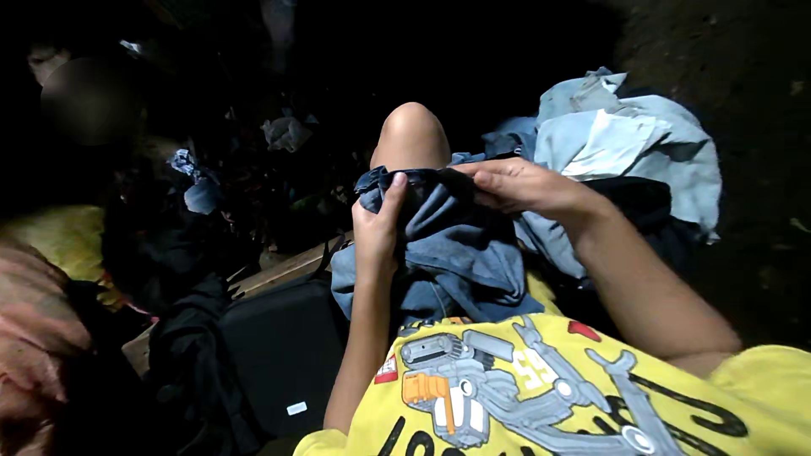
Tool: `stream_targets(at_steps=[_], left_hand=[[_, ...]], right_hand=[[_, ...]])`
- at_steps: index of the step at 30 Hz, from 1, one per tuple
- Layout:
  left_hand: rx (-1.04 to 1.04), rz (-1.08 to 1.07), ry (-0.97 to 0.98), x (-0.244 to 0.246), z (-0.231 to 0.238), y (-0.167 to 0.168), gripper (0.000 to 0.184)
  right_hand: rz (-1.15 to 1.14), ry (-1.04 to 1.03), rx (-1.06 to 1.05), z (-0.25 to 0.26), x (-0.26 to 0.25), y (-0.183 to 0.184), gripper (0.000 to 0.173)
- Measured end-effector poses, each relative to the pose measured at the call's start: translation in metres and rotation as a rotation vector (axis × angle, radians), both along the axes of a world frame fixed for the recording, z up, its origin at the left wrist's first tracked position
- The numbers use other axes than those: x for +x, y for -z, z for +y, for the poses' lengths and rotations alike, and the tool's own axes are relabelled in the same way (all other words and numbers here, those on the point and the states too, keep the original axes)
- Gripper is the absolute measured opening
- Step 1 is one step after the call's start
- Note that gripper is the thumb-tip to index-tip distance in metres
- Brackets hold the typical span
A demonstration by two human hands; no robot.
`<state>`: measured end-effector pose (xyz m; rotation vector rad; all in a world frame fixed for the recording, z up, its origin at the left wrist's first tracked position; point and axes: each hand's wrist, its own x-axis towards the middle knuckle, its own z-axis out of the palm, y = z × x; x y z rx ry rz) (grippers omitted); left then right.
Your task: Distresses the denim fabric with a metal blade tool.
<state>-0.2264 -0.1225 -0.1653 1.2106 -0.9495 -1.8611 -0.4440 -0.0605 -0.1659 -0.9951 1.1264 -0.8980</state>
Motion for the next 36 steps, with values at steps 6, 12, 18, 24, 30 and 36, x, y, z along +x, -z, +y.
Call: stream_targets(at_steps=[6, 12, 18, 24, 30, 36], left_hand=[[0.000, -0.047, 0.003, -0.002, 0.002, -0.010, 0.024], [-0.221, -0.085, -0.014, 0.015, -0.002, -0.026, 0.013], [-0.448, -0.044, -0.006, 0.009, -0.011, -0.059, 0.005], [-0.239, -0.230, -0.115, 0.025, 0.003, -0.040, 0.018], [-0.101, -0.274, -0.097, 0.026, 0.006, -0.014, 0.027], [-0.136, -0.084, -0.049, 0.028, 0.002, -0.029, 0.022]], right_hand=[[0.405, 0.183, -0.323, -0.026, -0.004, 0.010, 0.061], [0.342, -0.008, -0.420, -0.032, -0.005, 0.025, 0.017], [0.240, 0.113, -0.451, -0.011, -0.038, -0.030, 0.013], [0.375, 0.019, -0.323, 0.000, -0.006, -0.004, 0.009], [0.782, 0.198, -0.318, -0.009, 0.012, 0.008, 0.032], [0.483, -0.022, -0.549, -0.033, 0.038, 0.003, 0.035]])
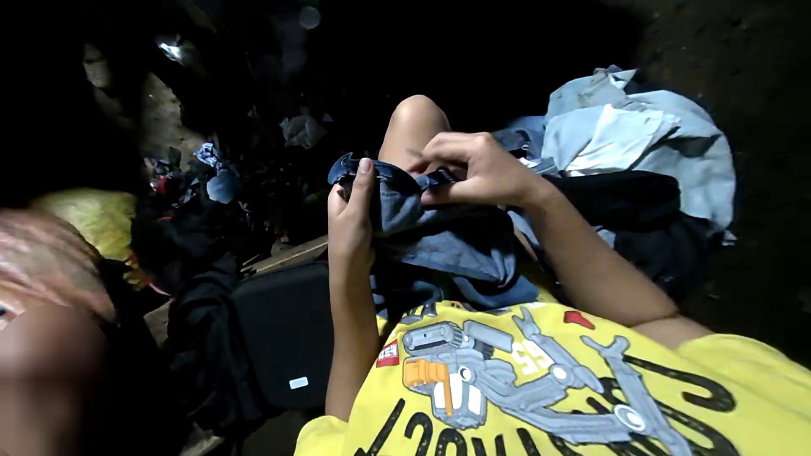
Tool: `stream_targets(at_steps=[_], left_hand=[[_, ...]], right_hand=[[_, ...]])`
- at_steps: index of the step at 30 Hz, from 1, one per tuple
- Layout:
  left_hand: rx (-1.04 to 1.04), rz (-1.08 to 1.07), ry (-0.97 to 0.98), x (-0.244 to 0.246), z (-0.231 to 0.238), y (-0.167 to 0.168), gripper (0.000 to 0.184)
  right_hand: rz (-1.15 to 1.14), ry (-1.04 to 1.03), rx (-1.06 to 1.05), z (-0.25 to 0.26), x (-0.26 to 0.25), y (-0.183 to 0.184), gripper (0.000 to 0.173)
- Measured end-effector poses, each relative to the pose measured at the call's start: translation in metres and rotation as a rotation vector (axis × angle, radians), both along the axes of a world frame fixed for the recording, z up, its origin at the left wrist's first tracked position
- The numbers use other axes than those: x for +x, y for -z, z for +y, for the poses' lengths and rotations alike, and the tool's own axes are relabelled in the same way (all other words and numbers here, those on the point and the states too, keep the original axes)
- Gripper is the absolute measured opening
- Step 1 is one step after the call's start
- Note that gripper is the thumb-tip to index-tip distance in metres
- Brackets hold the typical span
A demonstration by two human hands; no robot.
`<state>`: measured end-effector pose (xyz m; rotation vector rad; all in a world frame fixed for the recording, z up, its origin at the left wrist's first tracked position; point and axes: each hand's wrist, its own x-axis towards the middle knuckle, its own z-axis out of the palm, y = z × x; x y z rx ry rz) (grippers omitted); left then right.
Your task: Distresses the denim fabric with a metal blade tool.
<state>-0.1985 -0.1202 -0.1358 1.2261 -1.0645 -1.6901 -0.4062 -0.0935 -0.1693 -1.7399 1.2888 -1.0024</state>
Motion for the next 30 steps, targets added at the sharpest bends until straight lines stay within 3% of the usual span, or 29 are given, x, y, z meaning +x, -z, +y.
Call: stream_targets(at_steps=[2, 6, 13, 20, 23, 26, 30], left_hand=[[-0.034, 0.063, 0.041, 0.005, 0.000, 0.005, 0.023], [-0.077, 0.089, 0.231, 0.012, 0.003, 0.024, 0.042], [-0.229, 0.042, 0.221, 0.007, 0.001, 0.027, 0.022], [-0.037, 0.082, 0.116, -0.016, 0.000, 0.019, 0.021], [-0.139, 0.067, 0.293, -0.008, -0.002, 0.027, 0.021], [-0.278, -0.057, 0.441, -0.005, -0.007, 0.026, 0.028], [-0.799, -0.217, 0.305, -0.011, -0.009, 0.036, 0.006]], right_hand=[[-0.033, -0.050, 0.029, -0.004, 0.006, 0.004, 0.021], [-0.133, 0.085, 0.107, -0.001, 0.010, -0.007, 0.013], [-0.168, 0.154, 0.106, 0.012, 0.011, -0.013, 0.011], [-0.408, 0.235, 0.240, 0.015, 0.012, -0.009, 0.010], [-0.475, 0.194, 0.249, 0.018, 0.008, -0.008, 0.007], [-0.406, 0.108, 0.142, 0.021, 0.000, -0.007, 0.019], [-0.129, 0.122, -0.219, 0.027, -0.004, -0.003, 0.006]])
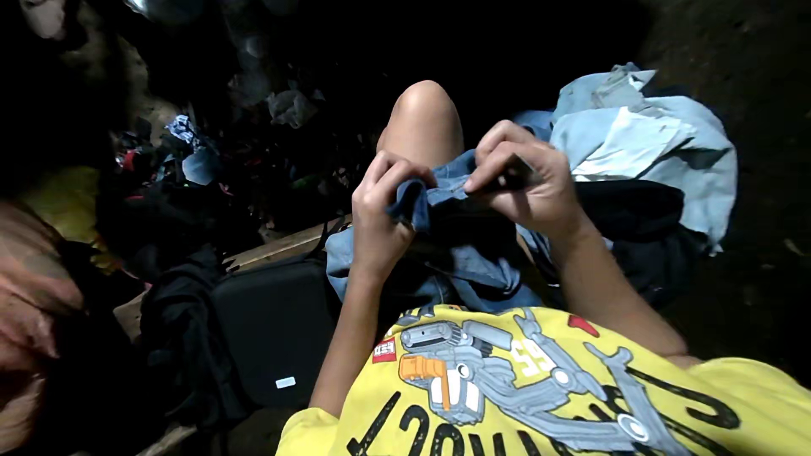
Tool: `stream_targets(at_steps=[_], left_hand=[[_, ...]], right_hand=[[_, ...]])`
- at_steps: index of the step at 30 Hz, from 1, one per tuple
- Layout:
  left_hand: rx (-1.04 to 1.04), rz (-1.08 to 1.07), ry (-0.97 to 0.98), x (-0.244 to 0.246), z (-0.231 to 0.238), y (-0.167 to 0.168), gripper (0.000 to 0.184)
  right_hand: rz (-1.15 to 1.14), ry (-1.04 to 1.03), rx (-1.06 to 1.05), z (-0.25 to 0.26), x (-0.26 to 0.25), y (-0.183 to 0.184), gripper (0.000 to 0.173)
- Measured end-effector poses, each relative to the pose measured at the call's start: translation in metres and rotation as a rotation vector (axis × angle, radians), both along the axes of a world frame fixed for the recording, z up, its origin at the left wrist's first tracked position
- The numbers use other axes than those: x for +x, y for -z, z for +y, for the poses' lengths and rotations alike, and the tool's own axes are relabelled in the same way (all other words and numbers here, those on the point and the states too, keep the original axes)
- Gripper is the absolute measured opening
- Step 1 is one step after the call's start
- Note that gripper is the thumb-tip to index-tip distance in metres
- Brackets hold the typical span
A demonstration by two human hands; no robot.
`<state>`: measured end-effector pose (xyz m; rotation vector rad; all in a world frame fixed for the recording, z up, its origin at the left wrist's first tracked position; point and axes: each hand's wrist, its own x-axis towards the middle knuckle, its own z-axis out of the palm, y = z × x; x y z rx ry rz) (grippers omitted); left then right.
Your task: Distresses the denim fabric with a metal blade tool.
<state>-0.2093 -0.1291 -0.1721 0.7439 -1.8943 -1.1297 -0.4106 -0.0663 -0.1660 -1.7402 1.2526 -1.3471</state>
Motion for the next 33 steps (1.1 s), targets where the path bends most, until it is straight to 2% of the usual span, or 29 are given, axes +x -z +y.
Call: stream_targets(at_steps=[1, 4, 8, 11, 14, 17, 21, 27, 30, 33], left_hand=[[-0.088, 0.053, -0.044, -0.002, 0.001, 0.003, 0.003], [-0.217, 0.158, -0.112, -0.005, 0.005, 0.012, 0.016], [-0.294, 0.157, -0.121, -0.004, 0.006, 0.013, 0.019], [-0.369, 0.123, -0.120, -0.005, 0.005, 0.012, 0.018], [-0.398, 0.111, -0.125, -0.007, 0.005, 0.009, 0.017], [-0.381, 0.116, -0.158, -0.009, 0.006, 0.008, 0.016], [-0.335, 0.134, -0.171, -0.011, 0.007, 0.010, 0.016], [-0.290, 0.112, -0.129, 0.006, 0.005, 0.020, 0.024], [-0.313, 0.053, -0.075, 0.008, 0.003, 0.020, 0.025], [-0.208, -0.181, 0.170, 0.029, -0.008, -0.003, 0.006]], right_hand=[[0.026, 0.015, -0.033, 0.002, -0.001, 0.001, 0.008], [0.072, 0.028, 0.043, 0.008, -0.005, 0.002, 0.010], [0.089, 0.114, 0.128, 0.011, -0.018, -0.014, 0.028], [0.204, 0.204, 0.035, 0.006, -0.017, -0.031, 0.019], [0.284, 0.117, 0.000, -0.001, -0.009, -0.039, 0.019], [0.297, 0.051, 0.033, -0.004, 0.005, -0.032, 0.021], [0.304, 0.119, 0.027, 0.001, 0.025, -0.015, 0.013], [0.076, 0.307, 0.246, 0.004, 0.007, -0.001, 0.012], [-0.020, 0.330, 0.283, 0.007, 0.006, -0.002, 0.007], [-0.118, 0.285, 0.288, 0.008, 0.005, -0.005, 0.005]])
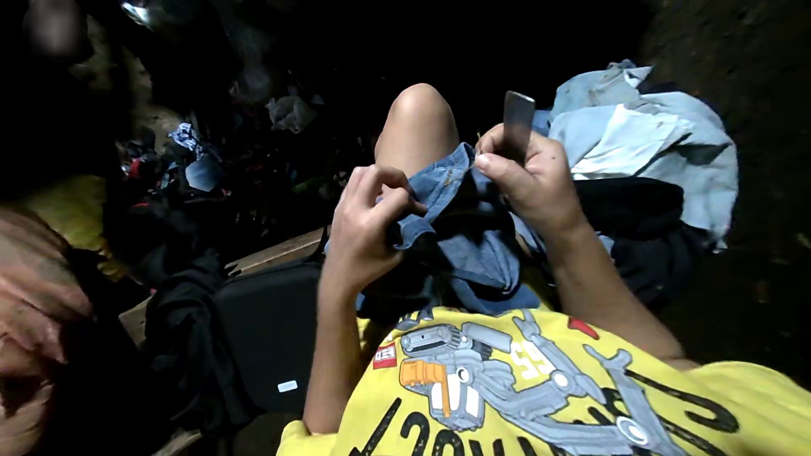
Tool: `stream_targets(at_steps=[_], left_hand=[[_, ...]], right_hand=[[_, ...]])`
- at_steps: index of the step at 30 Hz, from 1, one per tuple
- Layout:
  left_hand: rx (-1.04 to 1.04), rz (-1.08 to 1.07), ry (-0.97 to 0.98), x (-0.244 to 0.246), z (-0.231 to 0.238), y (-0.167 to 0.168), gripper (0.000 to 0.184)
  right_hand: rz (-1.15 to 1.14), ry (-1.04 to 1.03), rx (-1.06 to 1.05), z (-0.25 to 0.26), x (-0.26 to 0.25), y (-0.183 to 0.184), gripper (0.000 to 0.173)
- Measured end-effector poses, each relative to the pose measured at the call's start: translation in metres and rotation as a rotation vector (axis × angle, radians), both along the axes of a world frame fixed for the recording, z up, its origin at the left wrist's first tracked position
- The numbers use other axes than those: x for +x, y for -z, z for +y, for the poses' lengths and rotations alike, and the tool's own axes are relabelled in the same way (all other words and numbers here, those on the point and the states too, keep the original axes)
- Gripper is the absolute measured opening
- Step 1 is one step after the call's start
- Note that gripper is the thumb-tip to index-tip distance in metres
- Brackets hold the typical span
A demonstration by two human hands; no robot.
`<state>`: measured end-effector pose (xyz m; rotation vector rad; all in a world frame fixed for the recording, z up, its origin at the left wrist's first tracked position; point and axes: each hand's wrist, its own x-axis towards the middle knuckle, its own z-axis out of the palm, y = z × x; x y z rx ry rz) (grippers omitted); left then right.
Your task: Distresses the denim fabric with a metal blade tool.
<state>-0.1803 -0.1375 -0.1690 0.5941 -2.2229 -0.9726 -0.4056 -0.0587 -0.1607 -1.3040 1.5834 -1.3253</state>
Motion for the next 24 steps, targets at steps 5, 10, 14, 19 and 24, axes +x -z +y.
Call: stream_targets(at_steps=[5, 10, 14, 19, 24], left_hand=[[0.065, -0.152, 0.046, 0.000, -0.003, -0.062, 0.048], [-0.060, -0.322, -0.164, -0.040, 0.018, -0.063, 0.028], [-0.069, -0.202, -0.213, -0.052, 0.028, -0.027, 0.011], [-0.030, -0.095, -0.289, -0.051, 0.041, -0.002, 0.011], [0.223, -0.012, -0.271, -0.040, 0.046, 0.007, 0.013]], right_hand=[[0.035, -0.140, -0.028, 0.002, -0.001, -0.011, 0.008], [-0.012, -0.141, -0.082, 0.008, 0.002, -0.014, 0.008], [-0.004, -0.126, -0.071, 0.009, 0.002, -0.013, 0.007], [-0.027, -0.291, 0.019, 0.010, -0.013, -0.006, 0.076], [0.232, -0.486, 0.100, 0.014, -0.026, 0.011, 0.062]])
